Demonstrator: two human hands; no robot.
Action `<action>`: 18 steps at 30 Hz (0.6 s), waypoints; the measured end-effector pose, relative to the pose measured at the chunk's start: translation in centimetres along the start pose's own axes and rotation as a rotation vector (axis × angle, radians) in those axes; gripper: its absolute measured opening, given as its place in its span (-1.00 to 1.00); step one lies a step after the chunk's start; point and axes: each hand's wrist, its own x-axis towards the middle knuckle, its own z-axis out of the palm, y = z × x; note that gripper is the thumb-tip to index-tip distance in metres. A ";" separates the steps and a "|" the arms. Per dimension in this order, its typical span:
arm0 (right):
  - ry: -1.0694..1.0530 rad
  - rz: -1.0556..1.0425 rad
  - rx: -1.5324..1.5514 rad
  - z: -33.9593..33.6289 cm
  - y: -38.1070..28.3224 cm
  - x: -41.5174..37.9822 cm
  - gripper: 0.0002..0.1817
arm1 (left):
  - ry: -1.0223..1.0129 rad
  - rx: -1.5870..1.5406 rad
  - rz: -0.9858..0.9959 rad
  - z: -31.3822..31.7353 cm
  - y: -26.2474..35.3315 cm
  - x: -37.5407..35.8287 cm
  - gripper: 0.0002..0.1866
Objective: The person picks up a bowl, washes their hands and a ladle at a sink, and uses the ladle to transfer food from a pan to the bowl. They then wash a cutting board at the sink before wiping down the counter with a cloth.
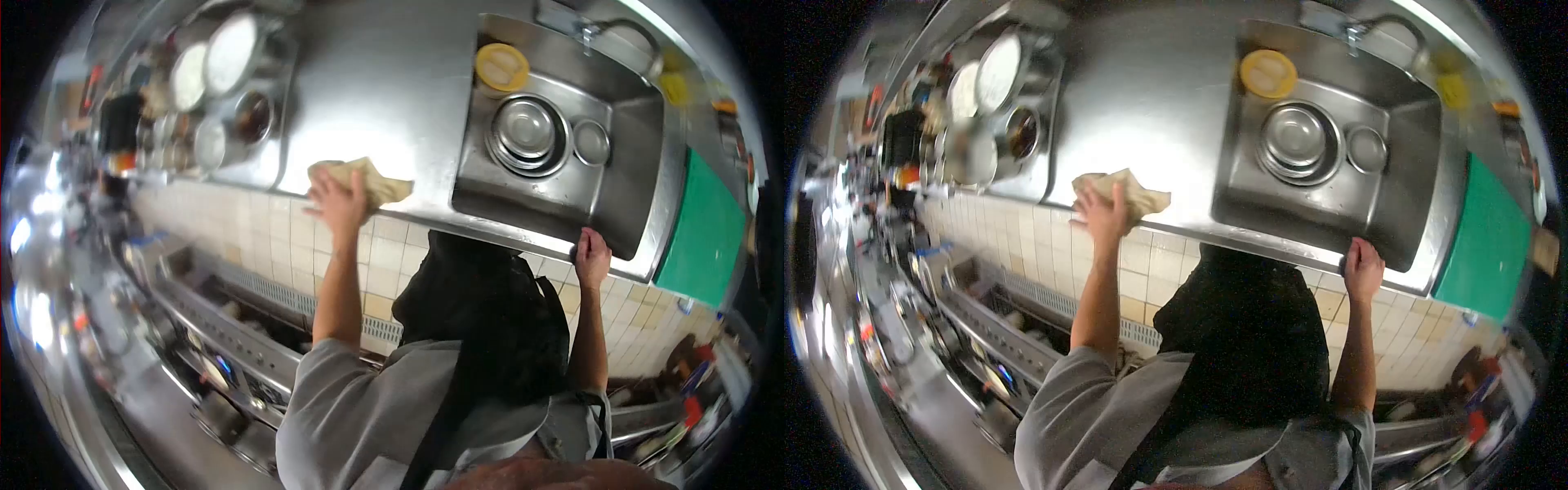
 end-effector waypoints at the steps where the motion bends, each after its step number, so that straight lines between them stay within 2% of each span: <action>1: 0.019 0.041 -0.003 0.0 -0.1 0.1 -0.85 | -0.003 0.091 -0.059 -0.4 0.7 0.6 -0.12; 2: 0.020 0.036 -0.042 0.0 -0.3 0.3 -0.86 | -0.013 0.098 -0.019 0.4 1.1 2.4 -0.12; 4: 0.010 0.042 -0.088 0.0 -0.6 0.3 -0.88 | 0.127 -0.064 0.012 2.9 2.1 6.4 -0.13; 7: -0.045 0.121 -0.079 -0.1 -0.7 0.5 -0.87 | 0.240 -0.145 0.263 4.1 7.8 12.2 -0.31; 9: -0.040 0.114 -0.094 -0.2 -0.9 0.5 -0.85 | 0.195 -0.129 0.382 4.6 13.0 14.4 -0.40; 11: -0.030 0.115 -0.082 -0.2 -1.0 0.7 -0.84 | 0.269 -0.106 0.596 4.4 18.9 14.3 -0.44; 14: -0.047 0.111 -0.084 -0.3 -1.2 0.7 -0.83 | 0.195 -0.155 0.788 5.7 24.1 12.3 -0.43; 17: -0.044 0.113 -0.059 -0.1 -0.6 0.4 -0.83 | 0.081 -0.189 0.930 5.0 22.7 9.7 -0.40; 18: -0.031 0.079 -0.030 0.0 -0.3 0.3 -0.83 | 0.031 -0.201 0.889 4.0 21.1 8.4 -0.39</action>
